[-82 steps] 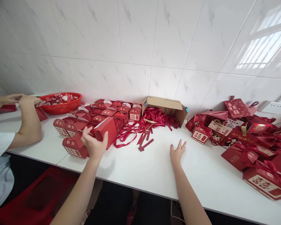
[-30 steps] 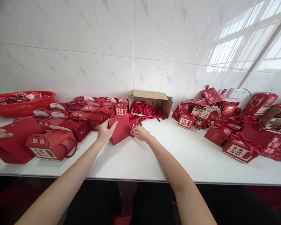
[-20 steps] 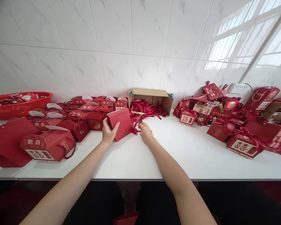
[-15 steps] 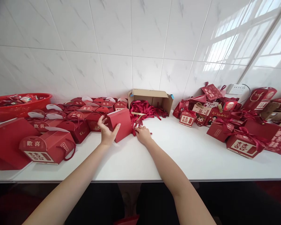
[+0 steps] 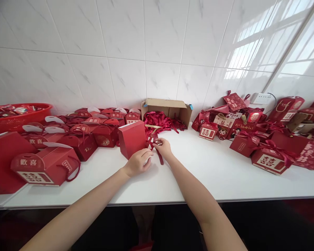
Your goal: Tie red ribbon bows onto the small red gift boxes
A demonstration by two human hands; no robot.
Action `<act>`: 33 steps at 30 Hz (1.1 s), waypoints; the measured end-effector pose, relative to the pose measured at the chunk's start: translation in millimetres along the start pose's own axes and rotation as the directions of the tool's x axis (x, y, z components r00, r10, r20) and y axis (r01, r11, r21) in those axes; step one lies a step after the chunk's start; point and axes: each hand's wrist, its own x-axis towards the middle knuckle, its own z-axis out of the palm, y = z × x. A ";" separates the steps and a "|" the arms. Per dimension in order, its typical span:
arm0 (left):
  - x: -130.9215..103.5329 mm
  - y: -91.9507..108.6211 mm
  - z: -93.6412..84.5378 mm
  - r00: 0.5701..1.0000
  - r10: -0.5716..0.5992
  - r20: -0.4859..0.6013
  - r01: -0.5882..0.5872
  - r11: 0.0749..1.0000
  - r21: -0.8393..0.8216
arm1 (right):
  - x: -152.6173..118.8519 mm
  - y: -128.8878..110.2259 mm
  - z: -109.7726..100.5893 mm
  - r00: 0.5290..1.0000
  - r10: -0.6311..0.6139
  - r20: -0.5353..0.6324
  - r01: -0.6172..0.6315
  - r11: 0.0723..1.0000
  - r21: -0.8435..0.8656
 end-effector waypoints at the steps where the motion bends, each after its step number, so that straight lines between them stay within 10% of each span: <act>1: -1.1 -0.6 1.2 0.999 -0.049 0.013 0.050 0.999 -0.015 | -1.0 -4.2 -0.3 1.000 0.025 0.015 -0.027 0.996 0.089; 7: -6.6 -1.8 -2.2 0.934 -0.357 0.029 0.358 0.928 -0.102 | -16.1 -28.8 11.8 0.976 0.118 0.182 -0.192 0.863 0.467; 16: -5.4 -9.6 -0.2 0.759 -0.650 0.033 0.624 0.713 -0.319 | -25.2 -30.2 22.7 0.912 0.258 0.318 -0.403 0.698 0.592; 26: -1.6 -7.7 -4.6 0.633 -0.767 0.105 0.649 0.451 -0.612 | -29.4 -31.0 21.7 0.956 0.119 0.268 -0.249 0.813 0.527; 33: 5.2 -12.0 -13.0 0.605 -0.712 0.356 0.650 0.184 -0.738 | -21.4 -30.7 6.5 0.918 0.050 0.393 -0.225 0.882 0.414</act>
